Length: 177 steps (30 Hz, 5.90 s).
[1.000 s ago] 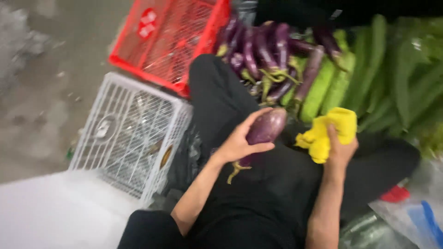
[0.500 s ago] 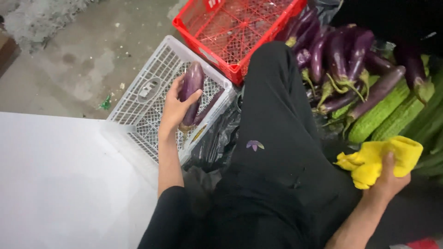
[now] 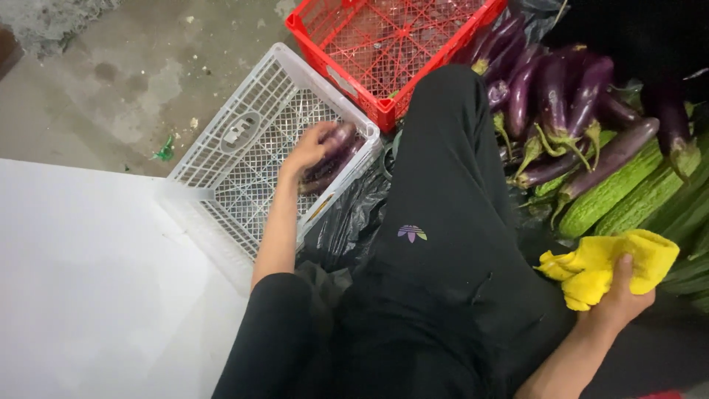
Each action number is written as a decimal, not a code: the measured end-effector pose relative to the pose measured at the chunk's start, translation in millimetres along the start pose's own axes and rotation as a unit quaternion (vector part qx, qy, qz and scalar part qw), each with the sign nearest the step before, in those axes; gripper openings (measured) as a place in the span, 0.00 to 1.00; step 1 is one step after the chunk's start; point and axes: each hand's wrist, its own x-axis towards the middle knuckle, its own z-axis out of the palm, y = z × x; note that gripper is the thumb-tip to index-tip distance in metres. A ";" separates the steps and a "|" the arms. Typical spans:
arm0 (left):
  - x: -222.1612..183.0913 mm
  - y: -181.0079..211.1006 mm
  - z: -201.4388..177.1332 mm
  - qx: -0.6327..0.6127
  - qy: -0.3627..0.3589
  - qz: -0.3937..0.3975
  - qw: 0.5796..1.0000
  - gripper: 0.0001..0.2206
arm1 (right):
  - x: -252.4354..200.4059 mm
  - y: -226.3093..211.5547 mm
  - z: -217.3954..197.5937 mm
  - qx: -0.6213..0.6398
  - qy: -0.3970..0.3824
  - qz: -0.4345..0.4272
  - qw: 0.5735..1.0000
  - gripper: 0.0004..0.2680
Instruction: The person is sitting on the floor cleaning eggplants by wiping them individually with a yellow cloth and then placing them into a crate.
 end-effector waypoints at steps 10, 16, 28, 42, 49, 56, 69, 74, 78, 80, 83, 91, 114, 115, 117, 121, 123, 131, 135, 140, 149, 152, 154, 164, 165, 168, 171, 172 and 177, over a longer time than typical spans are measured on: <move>21.1 -56.9 20.1 0.158 0.142 0.043 0.976 0.16 | 4.8 14.4 -6.8 0.007 0.010 0.001 1.000 0.11; -30.7 62.9 27.8 0.227 0.308 0.071 0.921 0.18 | 5.1 8.0 -0.9 -0.022 0.030 0.002 0.999 0.12; -80.1 293.5 110.6 -0.049 0.218 0.462 0.858 0.07 | -0.6 9.5 5.3 0.030 0.071 0.032 0.997 0.15; -23.8 201.9 78.0 -0.276 0.056 0.304 0.910 0.19 | -8.0 -30.2 22.1 0.013 0.048 0.080 0.996 0.15; 5.2 148.9 107.5 -0.254 0.063 0.260 0.929 0.16 | -19.1 -33.1 8.4 -0.003 0.052 0.118 0.992 0.14; 32.4 142.2 108.9 -0.175 0.106 0.332 0.921 0.10 | -22.8 -26.2 -1.3 0.002 0.061 0.135 0.989 0.14; -140.0 298.0 125.4 -0.231 0.091 0.453 0.856 0.29 | -56.7 -161.5 74.3 0.072 -0.041 -0.084 0.993 0.34; -153.2 296.0 198.9 -0.186 -0.076 0.381 0.903 0.38 | 4.9 -174.6 94.7 -0.147 -0.329 -0.134 0.923 0.09; -172.2 291.6 201.3 -0.149 -0.163 0.361 0.906 0.05 | 94.4 -99.2 168.3 -0.382 -0.174 -0.378 0.825 0.10; -170.7 287.7 197.7 -0.152 -0.253 0.376 0.878 0.07 | 94.9 -81.9 211.2 -0.279 -0.245 -0.417 0.830 0.12; -168.9 286.3 189.7 -0.160 -0.369 0.381 0.833 0.12 | 106.5 -19.1 268.3 -0.267 -0.298 -0.561 0.725 0.15; -147.6 274.1 193.4 -0.226 -0.401 0.335 0.822 0.15 | 127.1 144.6 332.1 -0.593 -0.270 -0.629 0.424 0.17; -133.5 264.5 199.0 -0.201 -0.398 0.317 0.837 0.16 | 148.3 -100.5 211.8 -0.323 -0.206 -0.666 0.640 0.32; -128.9 262.3 199.7 -0.199 -0.401 0.317 0.836 0.16 | 141.8 -101.0 187.2 -0.325 -0.204 -0.664 0.642 0.32; -118.9 258.2 201.4 -0.214 -0.386 0.289 0.849 0.17 | 129.6 -103.4 140.0 -0.367 -0.185 -0.498 0.764 0.33; -95.5 251.2 212.2 -0.234 -0.363 0.271 0.860 0.17 | 93.5 -84.2 86.8 -0.397 -0.089 -0.309 0.860 0.26; -92.1 250.5 214.8 -0.227 -0.353 0.268 0.867 0.16 | 83.4 -63.3 71.0 -0.366 -0.017 -0.259 0.893 0.25; -101.8 252.1 217.4 -0.174 -0.305 0.247 0.903 0.14 | 72.9 -4.2 64.8 -0.307 0.029 -0.138 0.941 0.25; -100.9 242.9 225.6 -0.152 -0.266 0.258 0.916 0.13 | 66.0 -17.8 63.0 -0.298 0.022 -0.140 0.944 0.27; -110.4 248.5 232.6 -0.098 -0.198 0.306 0.926 0.12 | 72.8 6.7 58.2 -0.245 0.024 -0.142 0.959 0.20; -126.4 243.4 248.0 0.006 -0.086 0.398 0.913 0.10 | 75.0 7.2 61.6 -0.231 -0.023 -0.177 0.956 0.08; -127.4 247.2 250.5 0.005 -0.085 0.415 0.906 0.10 | 80.2 14.3 60.0 -0.224 -0.016 -0.205 0.953 0.09; -127.6 248.9 250.4 0.010 -0.081 0.427 0.901 0.10 | 81.8 17.2 60.5 -0.222 -0.006 -0.217 0.951 0.09; -133.8 261.4 255.8 0.069 -0.066 0.409 0.907 0.10 | 5.9 -82.0 62.1 -0.176 0.043 -0.294 0.939 0.03; -135.0 262.9 260.3 0.114 -0.044 0.406 0.906 0.10 | -8.2 -84.9 64.7 -0.171 0.017 -0.295 0.940 0.05; -119.8 224.3 313.0 0.378 -0.062 0.341 0.859 0.16 | -53.2 -117.5 99.1 -0.129 -0.049 -0.308 0.942 0.05; -141.9 246.4 307.8 0.111 -0.092 0.403 0.904 0.12 | -103.9 -162.2 143.4 -0.352 -0.038 -0.255 0.900 0.03; -141.5 247.3 305.8 0.111 -0.093 0.404 0.903 0.12 | -101.2 -153.4 139.4 -0.352 -0.037 -0.255 0.900 0.03; -150.8 268.7 298.9 0.027 -0.022 0.382 0.923 0.11 | -56.7 -111.8 97.3 -0.198 -0.054 -0.208 0.956 0.04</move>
